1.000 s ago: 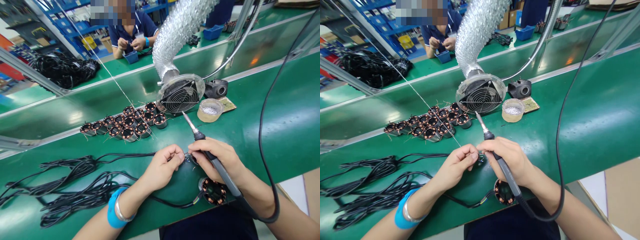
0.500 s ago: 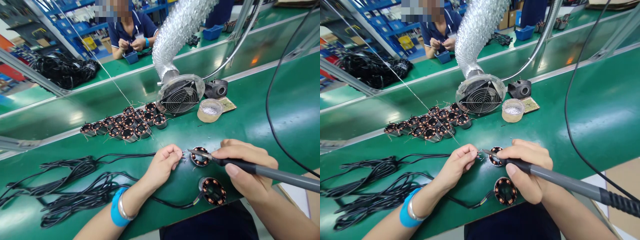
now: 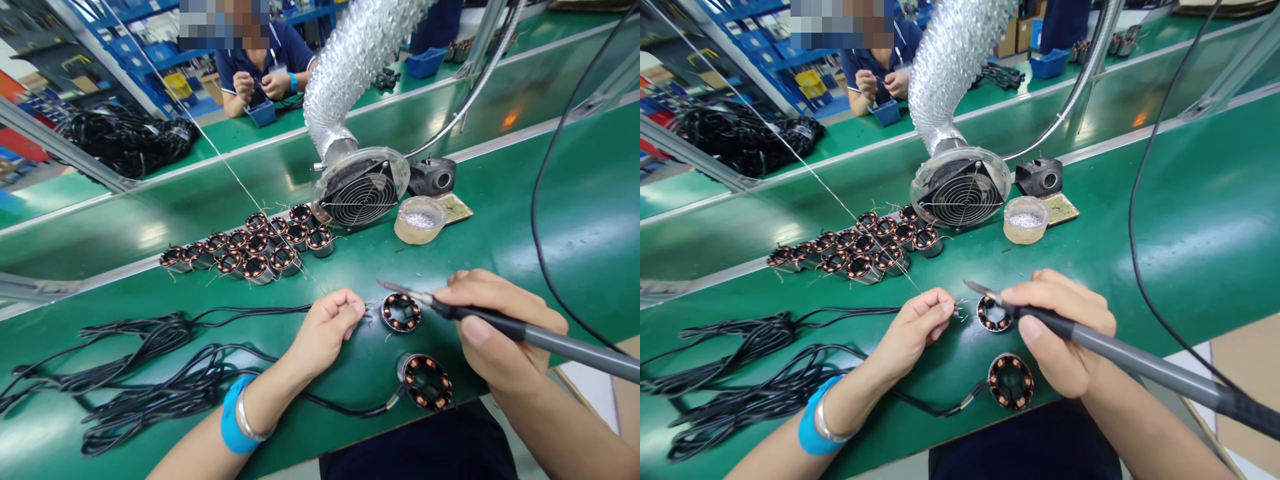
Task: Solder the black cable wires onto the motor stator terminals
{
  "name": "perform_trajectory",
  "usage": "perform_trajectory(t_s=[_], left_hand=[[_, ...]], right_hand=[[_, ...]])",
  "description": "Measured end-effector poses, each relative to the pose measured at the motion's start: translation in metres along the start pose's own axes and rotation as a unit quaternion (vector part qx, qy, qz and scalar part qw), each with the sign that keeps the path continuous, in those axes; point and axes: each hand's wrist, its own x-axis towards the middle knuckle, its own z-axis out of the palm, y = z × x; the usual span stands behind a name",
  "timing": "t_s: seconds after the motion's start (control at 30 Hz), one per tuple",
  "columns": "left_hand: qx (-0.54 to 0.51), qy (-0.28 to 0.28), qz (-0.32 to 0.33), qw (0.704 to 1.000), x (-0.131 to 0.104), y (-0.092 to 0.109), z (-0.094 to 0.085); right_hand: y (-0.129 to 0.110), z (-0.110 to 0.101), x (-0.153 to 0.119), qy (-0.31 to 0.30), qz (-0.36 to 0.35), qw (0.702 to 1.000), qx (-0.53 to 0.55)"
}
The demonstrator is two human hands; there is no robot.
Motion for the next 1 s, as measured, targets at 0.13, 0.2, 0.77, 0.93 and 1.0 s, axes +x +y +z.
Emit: perform_trajectory(t_s=[0.13, 0.2, 0.77, 0.93, 1.0], left_hand=[[0.015, -0.005, 0.011, 1.000, -0.001, 0.001, 0.001], [0.018, -0.007, 0.017, 1.000, -0.001, 0.002, 0.001], [-0.007, 0.059, -0.028, 0.998, -0.006, 0.000, 0.009], [-0.037, 0.077, -0.031, 0.996, -0.009, -0.001, 0.014], [-0.041, 0.084, -0.028, 0.995, -0.009, -0.002, 0.015]], right_hand=[[0.005, 0.016, 0.010, -0.066, 0.000, 0.995, -0.072], [0.006, 0.025, 0.014, -0.120, -0.018, 0.989, -0.080], [-0.001, 0.018, 0.008, -0.146, -0.045, 0.985, -0.083], [0.001, 0.022, 0.005, -0.164, -0.015, 0.982, -0.087], [0.003, 0.027, 0.004, -0.168, -0.003, 0.983, -0.075]])
